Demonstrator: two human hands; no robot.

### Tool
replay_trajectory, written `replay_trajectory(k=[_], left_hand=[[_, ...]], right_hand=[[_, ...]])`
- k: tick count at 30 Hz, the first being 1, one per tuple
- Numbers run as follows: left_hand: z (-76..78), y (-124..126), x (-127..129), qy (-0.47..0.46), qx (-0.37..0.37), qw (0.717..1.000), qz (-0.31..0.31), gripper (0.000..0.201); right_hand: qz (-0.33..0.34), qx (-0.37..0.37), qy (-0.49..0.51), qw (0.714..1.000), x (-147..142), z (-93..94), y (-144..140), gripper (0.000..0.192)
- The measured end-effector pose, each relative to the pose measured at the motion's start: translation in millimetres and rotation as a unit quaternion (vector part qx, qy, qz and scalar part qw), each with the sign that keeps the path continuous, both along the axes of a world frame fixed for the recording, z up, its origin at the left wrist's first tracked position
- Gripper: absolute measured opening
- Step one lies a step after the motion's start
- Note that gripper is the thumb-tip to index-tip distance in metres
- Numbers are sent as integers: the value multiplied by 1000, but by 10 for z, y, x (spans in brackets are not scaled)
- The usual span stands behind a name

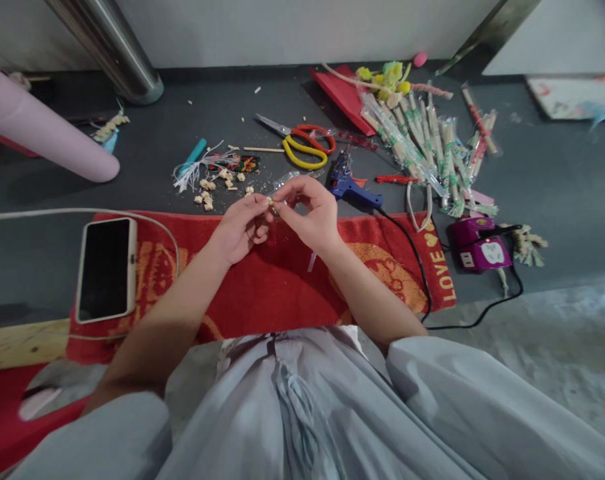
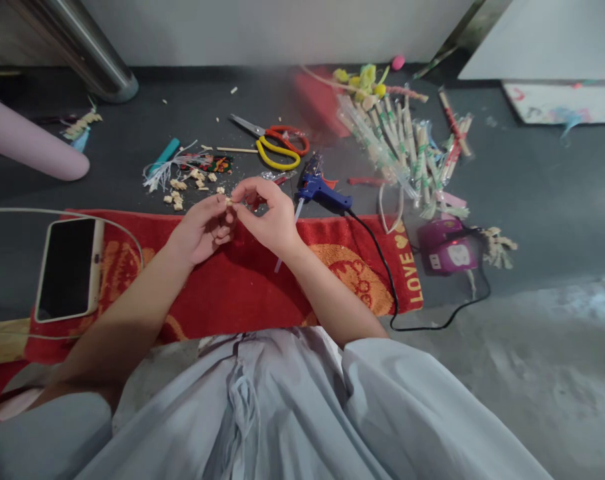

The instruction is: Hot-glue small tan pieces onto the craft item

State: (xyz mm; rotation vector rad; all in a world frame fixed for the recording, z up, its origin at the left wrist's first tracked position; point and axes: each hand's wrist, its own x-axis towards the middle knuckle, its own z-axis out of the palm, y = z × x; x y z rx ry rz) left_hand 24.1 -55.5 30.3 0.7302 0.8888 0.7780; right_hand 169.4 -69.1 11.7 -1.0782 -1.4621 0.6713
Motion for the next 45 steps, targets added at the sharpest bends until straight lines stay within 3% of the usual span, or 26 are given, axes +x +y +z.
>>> replay_trajectory(k=[10, 24, 31, 45], left_hand=[[-46, 9, -3, 40, 55, 998, 14, 35], [-59, 7, 5, 111, 120, 985, 51, 22], [-82, 17, -27, 103, 130, 985, 54, 25], [-96, 21, -29, 88, 131, 986, 50, 29]], right_hand=[[11, -8, -21, 1000, 34, -27, 33, 6], [30, -19, -62, 997, 122, -40, 79, 5], [51, 34, -104, 993, 161, -16, 82, 9], [66, 35, -123, 990, 167, -36, 88, 11]])
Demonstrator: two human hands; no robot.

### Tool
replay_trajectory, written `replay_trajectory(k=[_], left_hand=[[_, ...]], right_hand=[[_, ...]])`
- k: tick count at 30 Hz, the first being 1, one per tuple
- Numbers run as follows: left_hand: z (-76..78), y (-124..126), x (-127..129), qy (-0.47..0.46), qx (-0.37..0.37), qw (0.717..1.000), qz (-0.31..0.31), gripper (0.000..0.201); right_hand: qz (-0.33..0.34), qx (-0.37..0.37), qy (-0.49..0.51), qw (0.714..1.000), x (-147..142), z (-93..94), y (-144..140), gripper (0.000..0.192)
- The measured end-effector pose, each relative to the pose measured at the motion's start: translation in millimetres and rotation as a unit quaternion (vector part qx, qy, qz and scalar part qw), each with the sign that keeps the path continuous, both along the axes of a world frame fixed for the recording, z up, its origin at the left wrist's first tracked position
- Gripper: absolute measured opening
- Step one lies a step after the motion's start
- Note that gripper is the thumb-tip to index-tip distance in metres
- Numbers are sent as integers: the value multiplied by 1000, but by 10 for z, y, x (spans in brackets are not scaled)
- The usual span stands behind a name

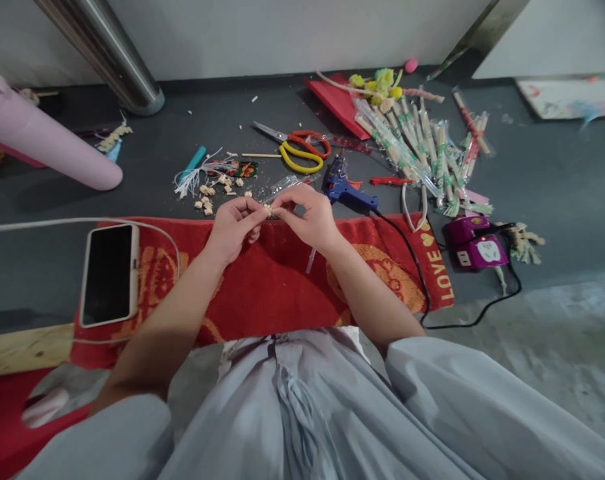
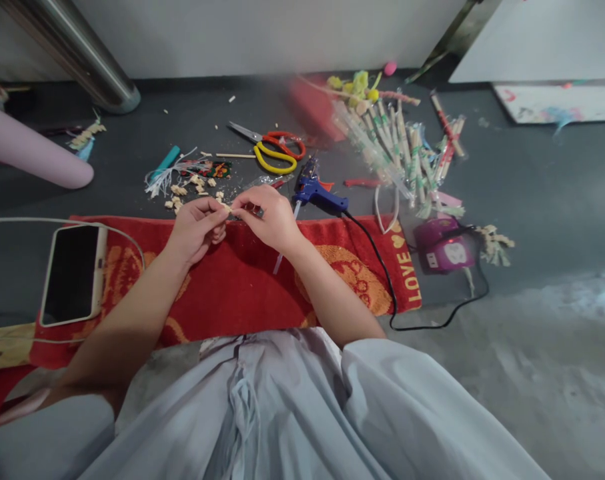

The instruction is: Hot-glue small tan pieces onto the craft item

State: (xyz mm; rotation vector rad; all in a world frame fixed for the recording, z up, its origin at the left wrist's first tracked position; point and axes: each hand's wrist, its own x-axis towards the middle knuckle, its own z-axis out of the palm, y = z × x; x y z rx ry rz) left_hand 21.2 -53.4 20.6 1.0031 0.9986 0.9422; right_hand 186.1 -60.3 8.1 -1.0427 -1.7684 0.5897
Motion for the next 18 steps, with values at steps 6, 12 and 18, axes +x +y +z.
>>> replay_trajectory(k=[6, 12, 18], left_hand=[[-5, 10, -9, 12, 8, 1000, -7, 32], [7, 15, -18, 5, 11, 1000, -24, 31], [36, 14, -31, 25, -23, 998, -48, 28]], right_hand=[[13, -13, 28, 999, -5, 6, -1, 10], [58, 6, -3, 998, 45, -14, 31, 20], [87, -2, -12, 996, 41, -3, 16, 21]])
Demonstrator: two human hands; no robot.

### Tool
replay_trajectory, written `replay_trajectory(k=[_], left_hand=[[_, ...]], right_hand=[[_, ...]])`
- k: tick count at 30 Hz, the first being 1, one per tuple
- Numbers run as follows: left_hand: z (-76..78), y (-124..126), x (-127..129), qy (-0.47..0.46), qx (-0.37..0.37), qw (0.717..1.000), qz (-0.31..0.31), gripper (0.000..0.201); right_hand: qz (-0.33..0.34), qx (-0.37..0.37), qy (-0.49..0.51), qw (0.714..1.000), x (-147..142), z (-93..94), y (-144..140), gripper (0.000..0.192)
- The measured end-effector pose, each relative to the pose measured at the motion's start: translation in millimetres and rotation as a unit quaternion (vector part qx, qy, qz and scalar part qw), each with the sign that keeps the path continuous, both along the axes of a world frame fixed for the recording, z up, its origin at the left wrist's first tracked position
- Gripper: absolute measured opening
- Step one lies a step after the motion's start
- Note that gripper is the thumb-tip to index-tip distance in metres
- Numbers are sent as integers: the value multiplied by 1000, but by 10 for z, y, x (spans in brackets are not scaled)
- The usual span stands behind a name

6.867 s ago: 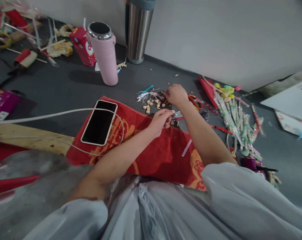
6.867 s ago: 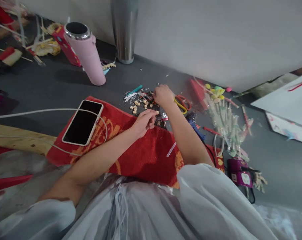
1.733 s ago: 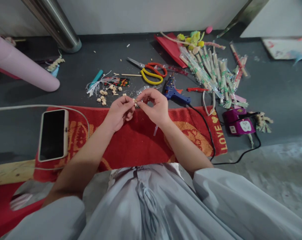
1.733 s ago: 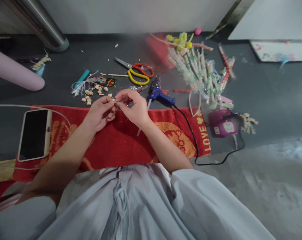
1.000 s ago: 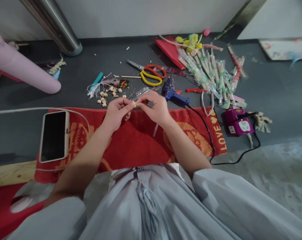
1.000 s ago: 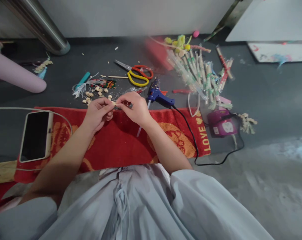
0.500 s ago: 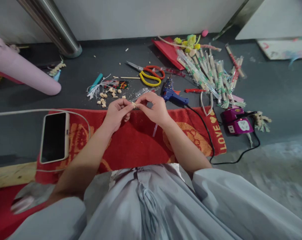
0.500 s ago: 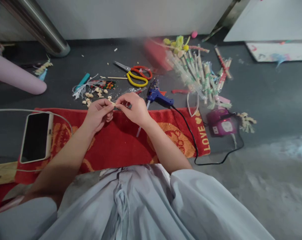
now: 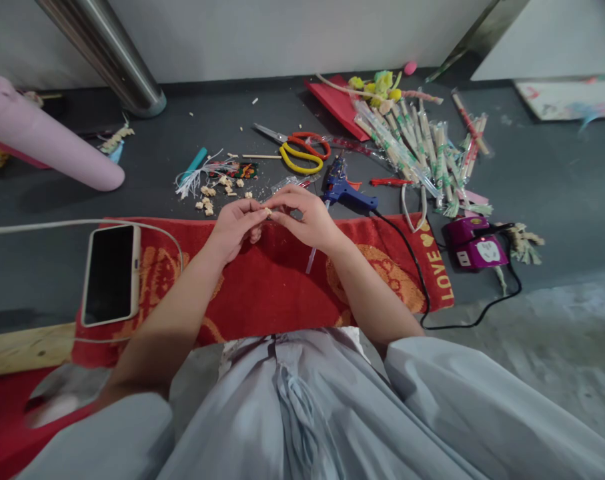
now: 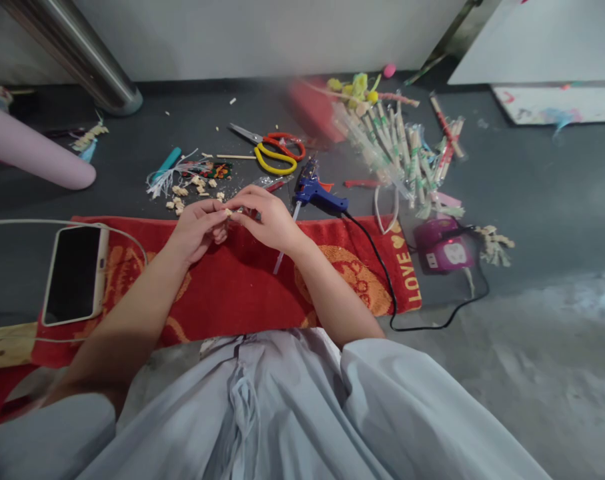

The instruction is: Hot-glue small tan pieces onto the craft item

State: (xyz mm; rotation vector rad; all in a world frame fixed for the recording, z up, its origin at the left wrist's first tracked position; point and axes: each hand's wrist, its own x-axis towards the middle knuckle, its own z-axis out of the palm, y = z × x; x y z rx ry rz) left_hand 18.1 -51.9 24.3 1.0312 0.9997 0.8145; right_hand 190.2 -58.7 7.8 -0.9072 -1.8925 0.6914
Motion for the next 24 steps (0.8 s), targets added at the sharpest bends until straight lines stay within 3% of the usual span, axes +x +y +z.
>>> replay_trajectory(k=[11, 24], left_hand=[[18, -6, 19, -21, -34, 999, -10, 20], [-1, -3, 28, -31, -37, 999, -8, 26]], right_hand=[[-11, 23, 18, 1000, -35, -17, -6, 14], [-23, 7, 6, 1000, -52, -1, -21, 12]])
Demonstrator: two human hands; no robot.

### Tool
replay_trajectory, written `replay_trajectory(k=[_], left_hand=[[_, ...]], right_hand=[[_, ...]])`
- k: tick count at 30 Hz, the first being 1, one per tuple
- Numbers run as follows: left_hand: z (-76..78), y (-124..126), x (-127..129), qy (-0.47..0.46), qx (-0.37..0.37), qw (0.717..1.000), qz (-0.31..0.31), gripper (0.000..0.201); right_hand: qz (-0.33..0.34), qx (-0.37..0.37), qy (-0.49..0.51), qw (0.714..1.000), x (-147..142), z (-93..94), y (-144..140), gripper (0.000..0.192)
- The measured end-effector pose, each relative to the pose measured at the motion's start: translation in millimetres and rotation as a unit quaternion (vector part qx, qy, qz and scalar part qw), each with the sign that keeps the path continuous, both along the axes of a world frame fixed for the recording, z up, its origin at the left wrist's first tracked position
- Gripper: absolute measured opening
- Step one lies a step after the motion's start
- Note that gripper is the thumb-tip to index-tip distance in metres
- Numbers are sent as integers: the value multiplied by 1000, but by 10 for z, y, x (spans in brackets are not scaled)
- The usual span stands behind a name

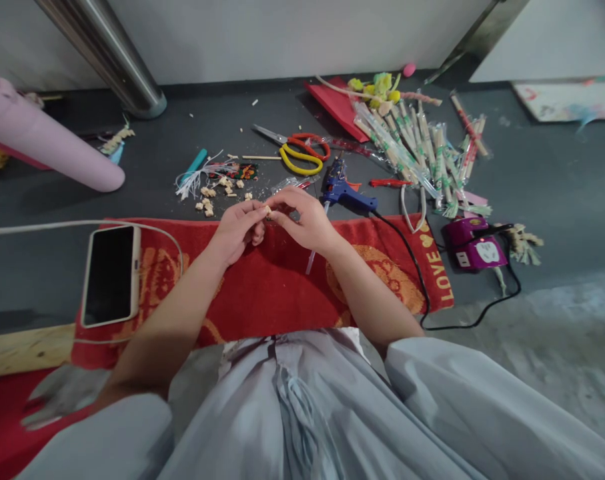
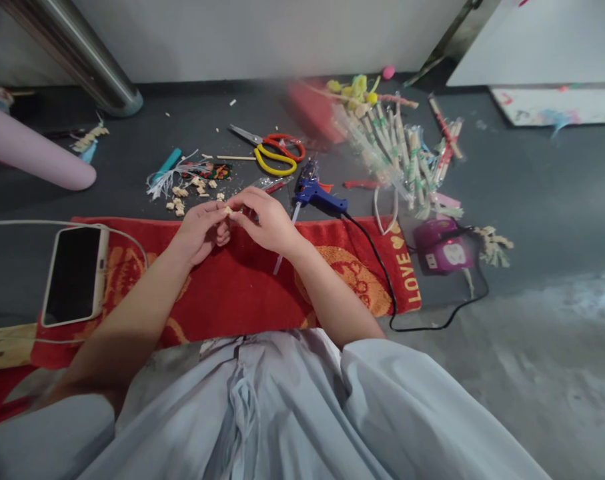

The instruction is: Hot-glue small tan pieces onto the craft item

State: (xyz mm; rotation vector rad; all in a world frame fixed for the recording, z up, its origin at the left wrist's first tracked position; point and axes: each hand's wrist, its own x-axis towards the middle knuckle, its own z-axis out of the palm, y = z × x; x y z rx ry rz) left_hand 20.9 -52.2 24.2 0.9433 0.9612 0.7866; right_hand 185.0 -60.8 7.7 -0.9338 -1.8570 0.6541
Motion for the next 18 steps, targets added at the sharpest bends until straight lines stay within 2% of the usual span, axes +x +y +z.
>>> replay_trajectory(k=[18], left_hand=[[2, -5, 7, 2, -6, 1000, -3, 21]], right_hand=[[-16, 43, -19, 999, -15, 9, -37, 13]])
